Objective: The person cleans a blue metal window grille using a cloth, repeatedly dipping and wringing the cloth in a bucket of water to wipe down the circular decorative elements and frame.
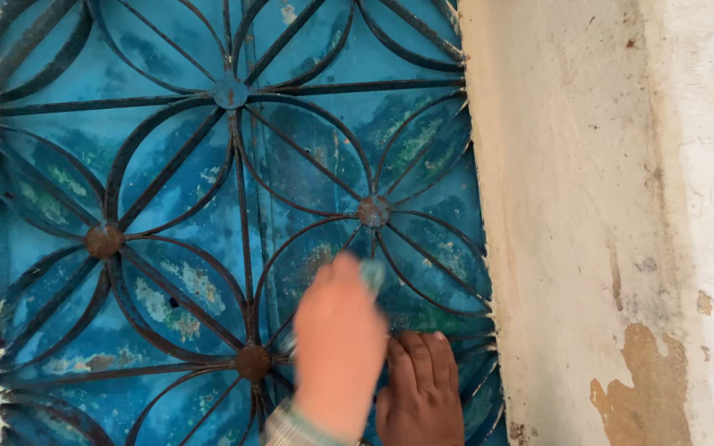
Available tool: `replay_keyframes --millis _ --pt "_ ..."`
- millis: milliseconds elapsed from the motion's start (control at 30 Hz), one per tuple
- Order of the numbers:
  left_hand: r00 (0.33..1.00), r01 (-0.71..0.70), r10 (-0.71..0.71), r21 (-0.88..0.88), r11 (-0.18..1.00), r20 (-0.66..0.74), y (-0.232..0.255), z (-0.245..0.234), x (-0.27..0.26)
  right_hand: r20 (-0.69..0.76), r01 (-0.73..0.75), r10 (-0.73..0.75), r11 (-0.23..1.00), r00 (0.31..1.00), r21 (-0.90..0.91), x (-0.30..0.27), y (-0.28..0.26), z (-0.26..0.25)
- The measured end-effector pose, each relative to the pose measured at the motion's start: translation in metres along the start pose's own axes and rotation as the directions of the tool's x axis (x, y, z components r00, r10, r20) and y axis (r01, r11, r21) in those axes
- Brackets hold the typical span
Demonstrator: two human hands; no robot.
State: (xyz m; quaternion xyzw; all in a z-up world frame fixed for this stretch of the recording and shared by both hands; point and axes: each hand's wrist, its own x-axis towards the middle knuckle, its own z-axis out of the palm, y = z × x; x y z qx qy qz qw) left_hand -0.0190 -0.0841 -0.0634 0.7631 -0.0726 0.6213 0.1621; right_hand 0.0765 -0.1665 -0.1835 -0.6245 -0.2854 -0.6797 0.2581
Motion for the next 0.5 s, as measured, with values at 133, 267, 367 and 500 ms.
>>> replay_keyframes --millis 133,267,367,500 --pt "0.984 -0.067 0.056 -0.062 0.996 -0.168 0.008 0.014 0.018 -0.034 0.063 -0.063 0.998 0.997 -0.019 -0.002 0.006 0.003" --pt "0.986 -0.164 0.165 0.100 0.981 -0.003 -0.021 -0.020 -0.030 -0.001 0.037 -0.037 0.999 0.999 0.008 0.002 0.000 -0.006" --pt "0.992 -0.125 0.117 0.272 0.954 0.044 -0.033 -0.040 -0.048 -0.011 0.067 -0.066 0.997 0.998 0.047 0.006 -0.004 -0.014" --pt "0.999 -0.037 0.031 0.181 0.983 0.036 -0.025 -0.038 -0.034 0.013 0.069 -0.070 0.996 0.997 0.053 0.008 -0.008 -0.022"
